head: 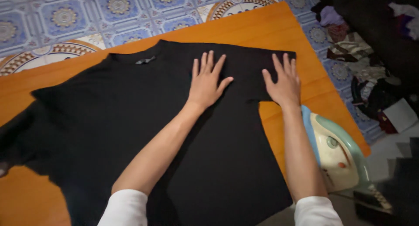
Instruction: The recorder is ironing a black t-shirt on a wooden table.
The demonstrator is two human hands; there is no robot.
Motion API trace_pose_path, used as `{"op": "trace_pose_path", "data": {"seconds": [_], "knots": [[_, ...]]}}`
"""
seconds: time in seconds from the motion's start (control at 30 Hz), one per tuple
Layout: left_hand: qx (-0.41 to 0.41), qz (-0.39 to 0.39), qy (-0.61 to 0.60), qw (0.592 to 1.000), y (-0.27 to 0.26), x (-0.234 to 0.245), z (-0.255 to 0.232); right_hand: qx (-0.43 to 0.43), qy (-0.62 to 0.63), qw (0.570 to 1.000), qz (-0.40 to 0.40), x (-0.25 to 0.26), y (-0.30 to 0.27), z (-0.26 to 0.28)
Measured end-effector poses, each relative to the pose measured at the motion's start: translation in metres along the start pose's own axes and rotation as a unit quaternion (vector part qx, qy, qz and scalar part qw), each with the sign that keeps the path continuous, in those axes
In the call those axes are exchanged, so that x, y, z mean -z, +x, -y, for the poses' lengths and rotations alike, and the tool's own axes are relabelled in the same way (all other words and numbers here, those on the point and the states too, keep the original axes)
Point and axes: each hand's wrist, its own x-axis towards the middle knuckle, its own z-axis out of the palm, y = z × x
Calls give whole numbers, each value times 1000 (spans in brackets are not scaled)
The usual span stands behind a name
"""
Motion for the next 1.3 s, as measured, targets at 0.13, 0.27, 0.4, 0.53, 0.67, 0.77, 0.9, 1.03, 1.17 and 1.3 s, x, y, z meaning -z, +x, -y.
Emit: {"op": "trace_pose_path", "data": {"seconds": [0.13,0.27,0.4,0.53,0.67,0.77,0.9,1.03,1.17,1.3], "knots": [[-25,-36,-105,993,-7,26,-12,14,0,1000,-7,-13,-4,-9],[-7,-105,-161,981,-38,92,-8,78,-37,994,-64,-22,6,-20],[34,-288,-77,954,-99,197,20,129,-136,971,-152,-23,10,-6],[138,-380,-17,914,-190,267,88,254,-54,948,-182,15,-12,120],[244,-369,177,879,-283,296,168,421,124,888,-138,22,-42,258],[287,-265,254,885,-338,302,212,502,186,843,-50,7,-76,347],[250,-256,207,911,-351,323,228,598,239,763,52,-27,-140,432],[206,-354,6,912,-313,345,212,593,209,777,-10,-66,-185,482],[227,-355,-66,904,-295,342,210,526,206,824,38,-79,-198,509],[338,-309,63,887,-303,339,219,467,312,822,90,-66,-190,516]]}}
